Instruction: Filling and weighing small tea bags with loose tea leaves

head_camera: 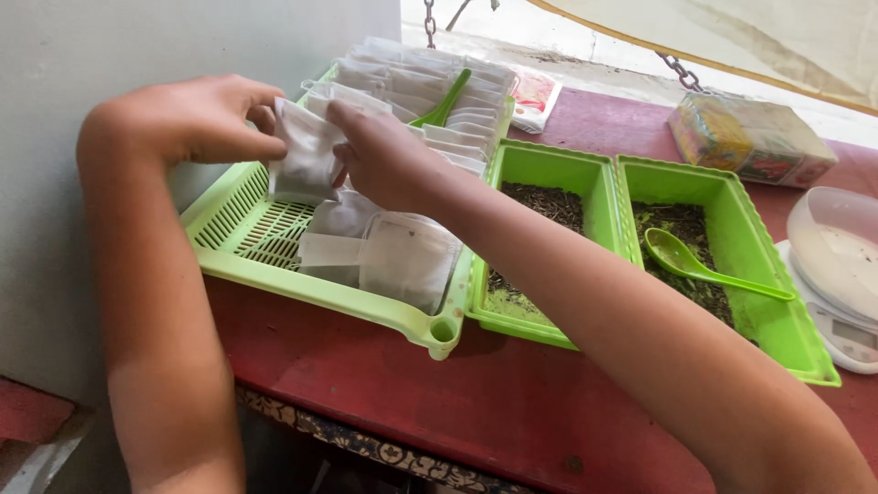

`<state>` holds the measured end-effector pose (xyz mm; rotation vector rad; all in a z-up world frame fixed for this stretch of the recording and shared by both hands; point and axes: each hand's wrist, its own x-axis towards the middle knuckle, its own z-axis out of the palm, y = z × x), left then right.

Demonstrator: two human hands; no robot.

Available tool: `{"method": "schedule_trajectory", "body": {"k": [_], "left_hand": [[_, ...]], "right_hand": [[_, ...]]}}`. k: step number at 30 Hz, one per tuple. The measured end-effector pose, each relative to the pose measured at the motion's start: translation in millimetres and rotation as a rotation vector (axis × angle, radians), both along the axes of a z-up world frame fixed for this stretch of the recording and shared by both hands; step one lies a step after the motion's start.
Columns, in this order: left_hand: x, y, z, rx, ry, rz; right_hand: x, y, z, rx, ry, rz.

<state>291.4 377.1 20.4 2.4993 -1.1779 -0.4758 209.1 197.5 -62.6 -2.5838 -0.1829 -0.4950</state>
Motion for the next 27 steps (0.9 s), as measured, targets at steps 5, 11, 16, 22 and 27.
{"method": "schedule_trajectory", "body": {"k": [5, 11, 16, 22, 27], "left_hand": [[-14, -1, 7, 0.209, -0.169, 0.17], [6, -16, -13, 0.298, -0.304, 0.279], [7, -14, -14, 0.149, -0.315, 0.21], [1, -9, -15, -0.17, -0.631, 0.014], [-17, -19, -12, -0.68, -0.919, -0.415]], "right_hand": [[16, 21, 1, -0.023, 0.137, -0.014], [7, 33, 14, -0.169, 0.264, -0.117], [-30, -7, 47, -0.111, 0.149, -0.153], [-97, -176, 53, -0.111, -0.371, -0.212], [-243, -225, 69, -0.392, -0.45, -0.464]]}}
